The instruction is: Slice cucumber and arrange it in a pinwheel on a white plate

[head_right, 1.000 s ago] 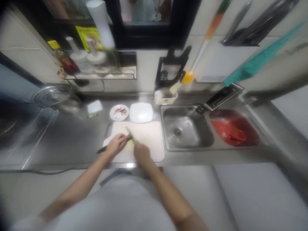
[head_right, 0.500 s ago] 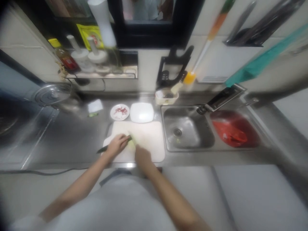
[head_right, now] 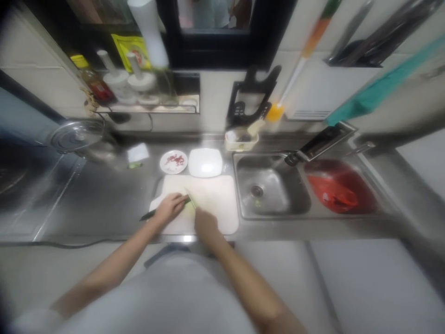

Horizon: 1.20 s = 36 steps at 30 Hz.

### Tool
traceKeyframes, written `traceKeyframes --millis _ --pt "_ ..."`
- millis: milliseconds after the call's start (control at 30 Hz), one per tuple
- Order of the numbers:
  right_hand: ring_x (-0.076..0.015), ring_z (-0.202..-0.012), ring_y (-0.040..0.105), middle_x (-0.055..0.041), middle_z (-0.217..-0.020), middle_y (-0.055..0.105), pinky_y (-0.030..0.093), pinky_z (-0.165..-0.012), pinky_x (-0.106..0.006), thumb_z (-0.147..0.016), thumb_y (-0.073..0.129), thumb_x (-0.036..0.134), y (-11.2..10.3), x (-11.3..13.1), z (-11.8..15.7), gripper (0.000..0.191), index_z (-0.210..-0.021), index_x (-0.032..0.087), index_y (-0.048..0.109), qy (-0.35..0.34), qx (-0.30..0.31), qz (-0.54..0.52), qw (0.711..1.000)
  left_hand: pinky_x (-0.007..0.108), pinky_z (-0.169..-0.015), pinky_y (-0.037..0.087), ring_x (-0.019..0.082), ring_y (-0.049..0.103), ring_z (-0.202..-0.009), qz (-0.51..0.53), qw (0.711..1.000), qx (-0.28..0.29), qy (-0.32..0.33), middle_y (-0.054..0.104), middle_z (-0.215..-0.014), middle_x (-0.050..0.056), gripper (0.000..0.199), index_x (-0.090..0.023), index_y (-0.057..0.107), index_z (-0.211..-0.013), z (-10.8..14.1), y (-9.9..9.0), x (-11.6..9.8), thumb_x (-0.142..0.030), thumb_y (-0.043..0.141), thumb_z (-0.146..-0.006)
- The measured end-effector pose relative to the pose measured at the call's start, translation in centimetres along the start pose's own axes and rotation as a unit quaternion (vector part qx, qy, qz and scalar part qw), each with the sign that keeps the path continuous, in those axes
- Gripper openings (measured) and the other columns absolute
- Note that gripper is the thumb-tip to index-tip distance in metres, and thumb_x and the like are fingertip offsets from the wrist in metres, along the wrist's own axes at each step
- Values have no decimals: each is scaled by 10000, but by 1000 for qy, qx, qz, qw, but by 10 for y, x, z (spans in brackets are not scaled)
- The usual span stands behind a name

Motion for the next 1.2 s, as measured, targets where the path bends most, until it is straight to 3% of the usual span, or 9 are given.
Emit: traceKeyframes --millis 367,600,1000,1200 --pt "-218 -982 653 -144 -932 688 469 -818 -304 -937 300 118 -4 9 -20 320 -1164 128 525 -19 -23 -17 999 321 -841 468 185 541 -920 5 1000 7 -4 622 -1021 65 328 -252 644 -1213 -1 0 2 -263 464 -939" --pt "-217 -951 657 -150 -950 685 476 -786 -303 -947 300 141 1 2 -11 317 -1175 125 521 -11 2 -12 1000 322 -863 467 180 548 -921 19 1000 9 -4 619 -1015 66 340 -257 631 -1236 -2 -2 2 -259 467 -938" --pt "-215 -987 651 -146 -949 687 467 -824 -300 -924 333 96 1 10 -31 307 -1151 119 538 -32 -24 -14 999 311 -854 468 185 554 -945 27 1000 14 -9 631 -1038 65 323 -245 645 -1209 -4 2 6 -274 468 -940" --pt "-212 -968 658 -145 -932 687 474 -803 -294 -930 323 104 6 5 -21 319 -1164 118 539 -26 -19 -12 999 315 -848 467 183 557 -928 25 999 18 -12 631 -1018 65 325 -253 647 -1209 -4 0 5 -268 465 -940"
Point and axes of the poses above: each hand's wrist, its own z-axis away from the middle knuckle, its own y-axis out of the palm, x = y × z, the point moved 5 cm from there along -z, towards the middle knuckle
